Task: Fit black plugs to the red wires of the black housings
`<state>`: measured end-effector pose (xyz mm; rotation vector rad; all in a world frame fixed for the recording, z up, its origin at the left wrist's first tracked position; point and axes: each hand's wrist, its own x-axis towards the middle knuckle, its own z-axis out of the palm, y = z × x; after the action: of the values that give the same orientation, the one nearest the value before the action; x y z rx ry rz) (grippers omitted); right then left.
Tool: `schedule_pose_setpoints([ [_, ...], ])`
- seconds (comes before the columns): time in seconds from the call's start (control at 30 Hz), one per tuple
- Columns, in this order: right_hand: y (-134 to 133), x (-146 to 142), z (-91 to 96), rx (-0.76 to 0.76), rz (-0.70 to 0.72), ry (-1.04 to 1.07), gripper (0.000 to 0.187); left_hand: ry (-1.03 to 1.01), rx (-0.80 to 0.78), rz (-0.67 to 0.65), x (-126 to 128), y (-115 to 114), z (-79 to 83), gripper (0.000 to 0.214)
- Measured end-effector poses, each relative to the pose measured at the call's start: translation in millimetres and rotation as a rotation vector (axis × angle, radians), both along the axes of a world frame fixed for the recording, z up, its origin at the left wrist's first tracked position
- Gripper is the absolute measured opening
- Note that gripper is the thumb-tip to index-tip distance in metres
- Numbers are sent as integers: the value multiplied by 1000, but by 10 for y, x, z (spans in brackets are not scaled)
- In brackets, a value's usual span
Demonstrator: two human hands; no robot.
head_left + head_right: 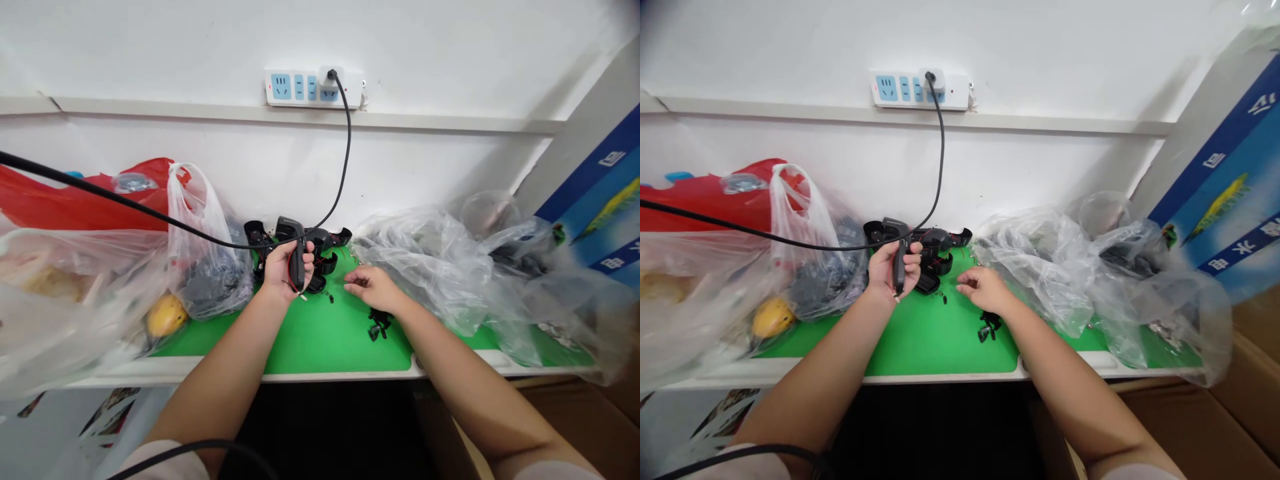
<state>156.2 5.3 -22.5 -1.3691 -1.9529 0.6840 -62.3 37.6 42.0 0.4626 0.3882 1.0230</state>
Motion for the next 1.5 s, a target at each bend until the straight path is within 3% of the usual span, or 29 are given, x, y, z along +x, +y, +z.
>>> schedule_pose_setpoints([
  [0.1,-52,-53,44,87,158,-120,19,-51,48,26,-60,1,2,12],
  [0.2,-75,-150,62,98,235,-239,22,51,41,3,-10,-2,-53,16],
  [0.4,-52,-330,14,71,168,-419,20,261,-15,-3,172,-56,-78,15],
  [0.6,-80,-370,1,102,171,-428,20,300,106,41,238,-66,-156,18],
  [0.73,-93,-272,93,89,174,-263,15,372,169,64,239,-63,-203,28],
  [0.87,-115,-144,246,-193,128,203,21,480,249,89,267,-101,-217,36],
  [0.97,-137,-106,322,-266,157,448,31,548,287,84,321,-147,-234,39],
  [1.17,-134,-127,262,-273,105,639,30,622,293,90,406,-200,-261,44],
  [1.5,-115,-160,178,-292,161,870,27,590,293,58,393,-210,-263,39],
])
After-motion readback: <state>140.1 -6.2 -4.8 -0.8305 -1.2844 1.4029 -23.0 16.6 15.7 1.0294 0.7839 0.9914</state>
